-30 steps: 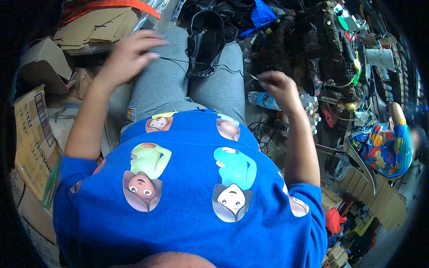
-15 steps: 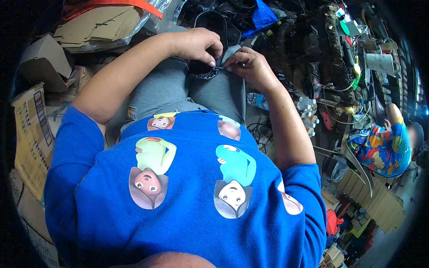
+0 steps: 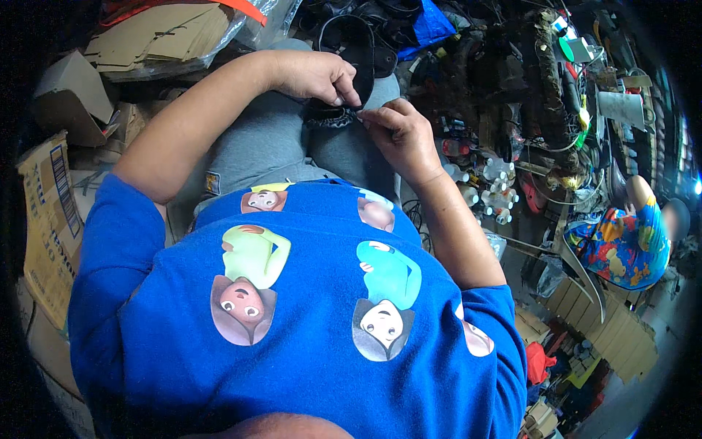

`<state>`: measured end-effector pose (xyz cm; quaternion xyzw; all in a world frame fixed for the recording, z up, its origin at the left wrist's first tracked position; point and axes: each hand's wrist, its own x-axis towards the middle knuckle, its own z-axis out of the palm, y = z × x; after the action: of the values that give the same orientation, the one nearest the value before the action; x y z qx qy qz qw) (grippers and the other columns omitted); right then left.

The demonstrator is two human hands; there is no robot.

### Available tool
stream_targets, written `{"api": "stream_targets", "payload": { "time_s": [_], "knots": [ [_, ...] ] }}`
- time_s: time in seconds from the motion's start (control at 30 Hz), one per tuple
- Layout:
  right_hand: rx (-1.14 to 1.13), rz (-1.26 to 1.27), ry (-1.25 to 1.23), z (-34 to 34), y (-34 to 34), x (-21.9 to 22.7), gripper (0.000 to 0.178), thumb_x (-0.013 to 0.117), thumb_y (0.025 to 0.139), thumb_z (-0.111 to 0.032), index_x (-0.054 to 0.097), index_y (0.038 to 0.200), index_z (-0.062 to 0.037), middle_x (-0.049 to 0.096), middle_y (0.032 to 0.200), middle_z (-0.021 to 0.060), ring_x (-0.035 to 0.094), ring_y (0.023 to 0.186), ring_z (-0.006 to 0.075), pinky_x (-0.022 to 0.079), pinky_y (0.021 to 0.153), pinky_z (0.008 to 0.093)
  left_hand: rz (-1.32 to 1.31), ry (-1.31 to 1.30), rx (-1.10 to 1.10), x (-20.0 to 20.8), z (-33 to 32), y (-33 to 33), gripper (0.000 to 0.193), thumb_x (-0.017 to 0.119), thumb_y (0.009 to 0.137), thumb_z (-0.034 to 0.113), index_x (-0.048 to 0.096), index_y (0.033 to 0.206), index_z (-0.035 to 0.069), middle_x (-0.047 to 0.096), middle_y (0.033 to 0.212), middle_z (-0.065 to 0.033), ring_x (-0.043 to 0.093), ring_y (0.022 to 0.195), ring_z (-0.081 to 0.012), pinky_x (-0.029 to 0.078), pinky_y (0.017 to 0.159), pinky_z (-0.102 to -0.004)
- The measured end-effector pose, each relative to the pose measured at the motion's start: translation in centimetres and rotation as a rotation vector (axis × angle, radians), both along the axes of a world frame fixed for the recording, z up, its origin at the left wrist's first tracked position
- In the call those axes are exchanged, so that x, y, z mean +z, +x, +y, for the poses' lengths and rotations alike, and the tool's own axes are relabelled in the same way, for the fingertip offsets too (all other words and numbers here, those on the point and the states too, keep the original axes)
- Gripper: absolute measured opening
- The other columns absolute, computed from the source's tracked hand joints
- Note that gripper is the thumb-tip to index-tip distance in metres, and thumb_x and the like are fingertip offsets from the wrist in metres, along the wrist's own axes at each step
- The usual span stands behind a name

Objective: Stitching the upper part of a black leather boot by hand.

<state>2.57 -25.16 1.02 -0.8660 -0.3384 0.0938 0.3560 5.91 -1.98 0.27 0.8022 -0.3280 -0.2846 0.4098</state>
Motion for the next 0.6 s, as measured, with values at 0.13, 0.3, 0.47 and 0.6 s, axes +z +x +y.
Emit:
{"api": "stream_targets", "payload": {
  "time_s": [0.13, 0.3, 0.47, 0.6],
  "knots": [
    [0.043, -0.025, -0.061, 0.3, 0.2, 1.3, 0.020, 0.066, 0.077, -0.003, 0.071, 0.094, -0.0122, 0.059, 0.081, 0.0106, 0.063, 0.073, 0.0263, 0.050, 0.063, 0.0335, -0.020, 0.027, -0.030, 0.1, -0.2, -0.1, 0.032, 0.059, 0.079, 0.006, 0.068, 0.109, 0.006, 0.054, 0.086, -0.0099, 0.055, 0.083, -0.0223, 0.044, 0.078, -0.0318],
    [0.253, -0.204, -0.346, 2.0, 1.5, 3.9, 0.022, 0.058, 0.075, -0.002, 0.070, 0.092, -0.0118, 0.058, 0.083, 0.0130, 0.061, 0.078, 0.0317, 0.050, 0.069, 0.0403, 0.021, 0.066, -0.027, -0.1, -0.3, 0.0, 0.034, 0.061, 0.076, 0.004, 0.068, 0.109, 0.007, 0.055, 0.088, -0.0116, 0.056, 0.086, -0.0247, 0.045, 0.079, -0.0326],
    [0.369, -0.294, -0.529, 3.3, 2.5, 3.8, 0.022, 0.055, 0.075, -0.004, 0.070, 0.089, -0.0118, 0.058, 0.086, 0.0136, 0.061, 0.084, 0.0325, 0.049, 0.075, 0.0405, -0.236, 0.142, 0.100, 0.5, -1.1, -0.1, 0.026, 0.071, 0.067, 0.002, 0.069, 0.092, 0.005, 0.057, 0.091, -0.0107, 0.058, 0.091, -0.0278, 0.047, 0.079, -0.0353],
    [0.215, -0.161, -0.406, 2.7, 2.0, 2.8, 0.019, 0.059, 0.076, -0.006, 0.071, 0.089, -0.0131, 0.059, 0.085, 0.0135, 0.062, 0.081, 0.0315, 0.051, 0.073, 0.0397, -0.270, 0.056, 0.087, -0.9, -0.8, 0.5, 0.023, 0.074, 0.066, 0.006, 0.068, 0.088, 0.005, 0.057, 0.088, -0.0089, 0.058, 0.088, -0.0262, 0.048, 0.077, -0.0357]
  ]
}}
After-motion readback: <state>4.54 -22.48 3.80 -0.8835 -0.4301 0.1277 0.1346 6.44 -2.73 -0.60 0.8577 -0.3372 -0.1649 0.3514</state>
